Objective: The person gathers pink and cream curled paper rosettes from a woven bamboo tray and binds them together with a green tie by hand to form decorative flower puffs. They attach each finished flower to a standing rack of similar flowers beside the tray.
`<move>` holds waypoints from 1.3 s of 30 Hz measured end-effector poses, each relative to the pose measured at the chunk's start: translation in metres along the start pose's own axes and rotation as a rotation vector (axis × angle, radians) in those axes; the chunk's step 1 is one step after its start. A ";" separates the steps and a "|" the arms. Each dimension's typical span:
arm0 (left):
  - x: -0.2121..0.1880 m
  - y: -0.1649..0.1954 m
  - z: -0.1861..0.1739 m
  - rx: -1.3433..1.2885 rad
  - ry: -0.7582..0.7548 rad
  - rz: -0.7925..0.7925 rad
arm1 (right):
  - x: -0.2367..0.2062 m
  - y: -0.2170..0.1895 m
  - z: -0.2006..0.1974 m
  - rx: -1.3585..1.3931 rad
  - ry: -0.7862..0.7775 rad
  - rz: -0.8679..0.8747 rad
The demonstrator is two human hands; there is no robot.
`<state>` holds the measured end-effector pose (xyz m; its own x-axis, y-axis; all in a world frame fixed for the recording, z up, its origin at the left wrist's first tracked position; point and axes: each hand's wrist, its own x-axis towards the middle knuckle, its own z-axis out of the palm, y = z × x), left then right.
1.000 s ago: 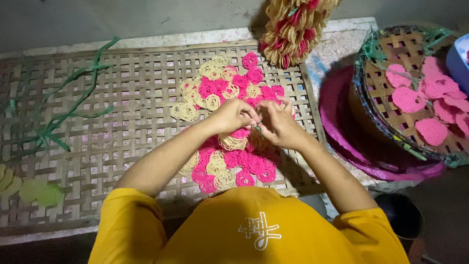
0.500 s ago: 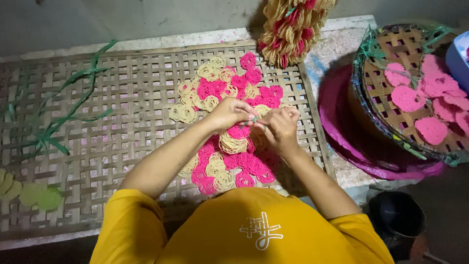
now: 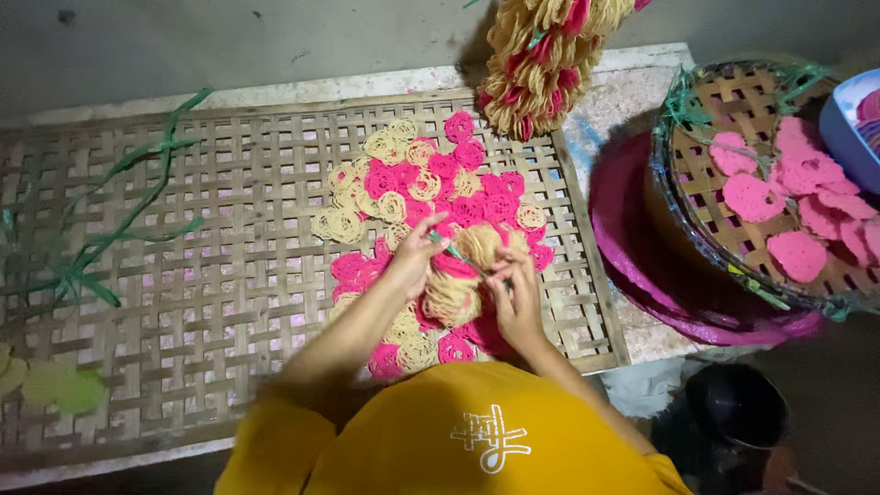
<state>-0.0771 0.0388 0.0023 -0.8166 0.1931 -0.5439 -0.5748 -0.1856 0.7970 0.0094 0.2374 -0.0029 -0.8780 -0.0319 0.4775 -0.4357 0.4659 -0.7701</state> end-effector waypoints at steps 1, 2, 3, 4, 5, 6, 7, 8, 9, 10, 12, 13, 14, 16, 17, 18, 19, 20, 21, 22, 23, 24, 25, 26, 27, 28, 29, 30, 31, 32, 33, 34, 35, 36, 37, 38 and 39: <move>-0.007 -0.010 0.003 -0.010 0.045 0.030 | -0.004 -0.003 -0.003 0.001 -0.018 -0.032; -0.009 -0.014 0.005 -0.012 0.086 0.068 | -0.006 -0.005 -0.004 -0.038 -0.045 -0.028; -0.012 -0.016 0.003 0.057 0.099 0.111 | -0.010 -0.007 -0.007 -0.078 -0.072 -0.021; -0.014 -0.019 0.001 0.121 0.117 0.139 | -0.014 -0.009 -0.008 -0.117 -0.110 -0.003; -0.016 -0.021 0.000 0.184 0.135 0.161 | -0.018 -0.011 -0.007 -0.154 -0.160 0.050; -0.015 -0.022 -0.001 0.051 0.142 0.030 | -0.018 -0.010 -0.004 -0.196 -0.199 0.089; -0.013 -0.020 -0.003 -0.085 0.147 -0.092 | -0.016 -0.010 -0.002 -0.240 -0.237 0.118; -0.011 -0.019 -0.004 -0.225 0.157 -0.226 | -0.014 -0.008 -0.002 -0.247 -0.234 0.137; -0.012 -0.022 -0.005 -0.217 0.161 -0.203 | -0.014 -0.008 -0.003 -0.252 -0.239 0.166; -0.015 -0.026 -0.004 -0.209 0.168 -0.178 | -0.013 -0.008 -0.003 -0.253 -0.243 0.191; -0.016 -0.030 -0.005 -0.167 0.066 0.079 | -0.020 -0.011 -0.020 -0.096 -0.173 0.114; -0.025 -0.038 -0.005 -0.132 -0.041 0.293 | -0.022 -0.011 -0.029 -0.020 -0.133 0.074; -0.031 -0.044 -0.005 -0.097 -0.148 0.498 | -0.023 -0.010 -0.038 -0.017 -0.137 0.106; -0.034 -0.055 0.005 -0.117 -0.150 0.471 | -0.032 -0.011 -0.050 -0.006 -0.155 0.192; -0.035 -0.059 0.011 -0.128 -0.150 0.464 | -0.037 -0.012 -0.052 0.079 -0.124 0.195; -0.034 -0.061 0.014 -0.155 -0.159 0.445 | -0.040 -0.012 -0.052 0.163 -0.091 0.186; -0.033 -0.062 0.018 -0.180 -0.172 0.429 | -0.042 -0.011 -0.052 0.246 -0.053 0.175; -0.032 -0.063 0.021 -0.202 -0.187 0.406 | -0.043 -0.009 -0.051 0.365 -0.029 0.234; -0.032 -0.065 0.027 -0.240 -0.217 0.422 | -0.047 -0.008 -0.051 0.480 -0.006 0.305; -0.031 -0.066 0.032 -0.278 -0.242 0.431 | -0.052 -0.007 -0.051 0.598 0.016 0.381; -0.030 -0.065 0.035 -0.315 -0.269 0.445 | -0.055 -0.004 -0.051 0.639 0.034 0.412; -0.028 -0.065 0.036 -0.331 -0.243 0.434 | -0.055 0.001 -0.048 0.682 0.052 0.433; -0.027 -0.066 0.037 -0.345 -0.216 0.425 | -0.056 0.006 -0.046 0.727 0.071 0.452; -0.027 -0.066 0.036 -0.361 -0.188 0.414 | -0.058 0.010 -0.043 0.765 0.137 0.467; -0.027 -0.067 0.035 -0.327 -0.118 0.381 | -0.058 0.015 -0.037 0.803 0.202 0.483; -0.028 -0.067 0.034 -0.293 -0.048 0.349 | -0.057 0.017 -0.032 0.840 0.268 0.498; -0.030 -0.067 0.032 -0.259 0.021 0.317 | -0.058 0.018 -0.028 0.851 0.286 0.505; -0.031 -0.065 0.031 -0.222 0.034 0.345 | -0.056 0.018 -0.025 0.863 0.303 0.506; -0.033 -0.062 0.030 -0.186 0.048 0.375 | -0.052 0.015 -0.024 0.875 0.318 0.507; -0.036 -0.060 0.029 -0.150 0.065 0.401 | -0.048 0.009 -0.028 0.799 0.254 0.458; -0.040 -0.056 0.030 -0.018 0.020 0.479 | -0.042 0.001 -0.035 0.722 0.189 0.410; -0.042 -0.050 0.031 0.115 -0.024 0.558 | -0.033 -0.007 -0.042 0.646 0.124 0.358; -0.046 -0.043 0.033 0.249 -0.068 0.634 | -0.023 -0.017 -0.051 0.380 0.066 0.221; -0.050 -0.038 0.036 0.393 -0.095 0.799 | -0.012 -0.027 -0.062 0.111 0.006 0.087; -0.054 -0.032 0.039 0.539 -0.124 0.964 | -0.001 -0.036 -0.069 -0.158 -0.050 -0.049; -0.055 -0.024 0.042 0.689 -0.156 1.134 | 0.012 -0.043 -0.070 -0.180 -0.075 -0.078; -0.056 -0.017 0.044 0.631 -0.199 1.062 | 0.023 -0.050 -0.072 -0.202 -0.097 -0.106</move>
<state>-0.0193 0.0733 0.0312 -0.8072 0.3832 0.4491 0.5327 0.1448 0.8338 0.0253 0.2772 0.0766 -0.8488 -0.1703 0.5005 -0.4863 0.6228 -0.6129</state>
